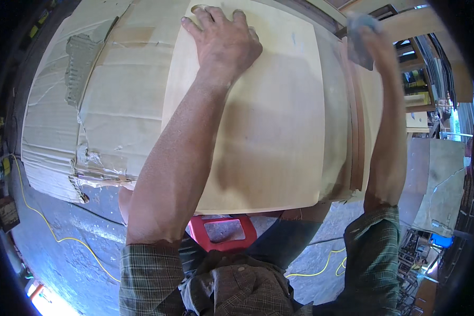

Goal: The person sands a light-colored wooden board with a sanding block while seated on a small red stool. They work on the flat surface and edges, then flip the board to sand the other side.

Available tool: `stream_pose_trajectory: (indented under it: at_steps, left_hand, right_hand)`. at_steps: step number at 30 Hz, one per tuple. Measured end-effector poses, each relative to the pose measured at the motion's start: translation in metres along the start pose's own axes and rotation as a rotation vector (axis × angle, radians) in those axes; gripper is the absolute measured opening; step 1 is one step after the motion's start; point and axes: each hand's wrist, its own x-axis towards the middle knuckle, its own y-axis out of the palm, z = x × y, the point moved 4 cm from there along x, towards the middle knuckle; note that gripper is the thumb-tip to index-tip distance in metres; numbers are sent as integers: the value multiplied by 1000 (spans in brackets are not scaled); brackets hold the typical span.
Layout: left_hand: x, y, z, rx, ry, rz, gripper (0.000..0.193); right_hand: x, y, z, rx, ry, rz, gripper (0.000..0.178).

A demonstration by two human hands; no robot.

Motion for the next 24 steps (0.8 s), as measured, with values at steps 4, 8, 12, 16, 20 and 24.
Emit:
stream_pose_trajectory:
  at_steps: [4, 8, 12, 16, 20, 24]
  left_hand:
    - [1, 2, -9, -25, 17, -9, 47]
    - [-1, 1, -3, -22, 16, -5, 47]
    - [1, 2, -1, 6, 2, -22, 46]
    - [1, 2, -5, -13, 15, 3, 46]
    - [0, 2, -4, -12, 18, -19, 46]
    - [2, 3, -1, 8, 1, 17, 46]
  right_hand:
    - [-15, -50, 20, 804, 234, -254, 43]
    - [-18, 23, -22, 402, 204, -16, 43]
    - [-43, 48, -4, 185, 65, -16, 33]
    - [-62, 23, 20, 204, 220, -136, 37]
    - [-69, 17, 8, 295, 161, -87, 36]
    - [-82, 15, 13, 180, 175, -62, 34]
